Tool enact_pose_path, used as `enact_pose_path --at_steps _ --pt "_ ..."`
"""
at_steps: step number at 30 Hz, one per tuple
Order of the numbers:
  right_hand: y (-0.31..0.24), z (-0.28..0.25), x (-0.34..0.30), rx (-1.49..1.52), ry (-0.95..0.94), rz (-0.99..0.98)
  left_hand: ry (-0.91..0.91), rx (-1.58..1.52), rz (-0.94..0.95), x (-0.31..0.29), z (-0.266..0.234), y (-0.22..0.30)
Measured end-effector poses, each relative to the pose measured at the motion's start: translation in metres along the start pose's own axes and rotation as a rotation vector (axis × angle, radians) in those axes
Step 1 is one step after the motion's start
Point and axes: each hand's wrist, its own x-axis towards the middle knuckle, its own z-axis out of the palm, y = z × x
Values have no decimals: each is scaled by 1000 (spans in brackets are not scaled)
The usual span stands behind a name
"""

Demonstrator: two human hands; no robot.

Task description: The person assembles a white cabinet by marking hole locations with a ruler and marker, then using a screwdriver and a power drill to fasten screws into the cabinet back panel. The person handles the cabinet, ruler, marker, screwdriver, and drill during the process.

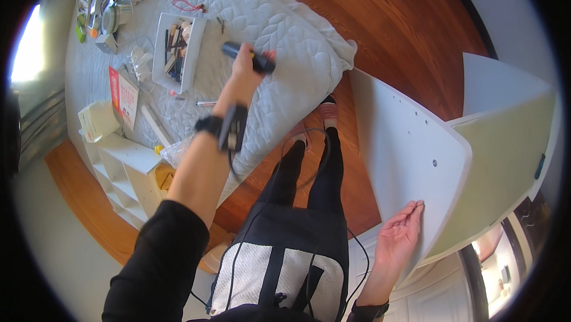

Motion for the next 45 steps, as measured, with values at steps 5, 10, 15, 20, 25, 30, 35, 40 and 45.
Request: enact_pose_path --at_steps 5,10,15,20,25,30,35,40,45 --pt "-7 8 11 -71 52 -32 -488 822 190 -122 -43 -53" --pt "-18 8 29 -110 21 -44 -794 1146 -35 -219 -48 -100" --pt "-32 10 39 -190 52 -61 -1084 1548 26 -250 -41 -132" --pt "-35 12 39 -183 37 -43 -1098 1549 120 -253 -40 -146" --pt "-36 8 35 -213 2 -29 -1081 1542 134 -254 -44 -147" --pt "-23 7 16 -310 -266 55 -1017 1526 72 -258 -55 -147" --pt "-11 10 16 -470 -304 50 -1007 1500 84 -264 -72 -140" --pt "3 10 16 -390 -366 157 -961 1466 111 -264 -91 -134" --pt "7 22 -19 -374 -336 282 -897 1375 54 -301 -110 -110"
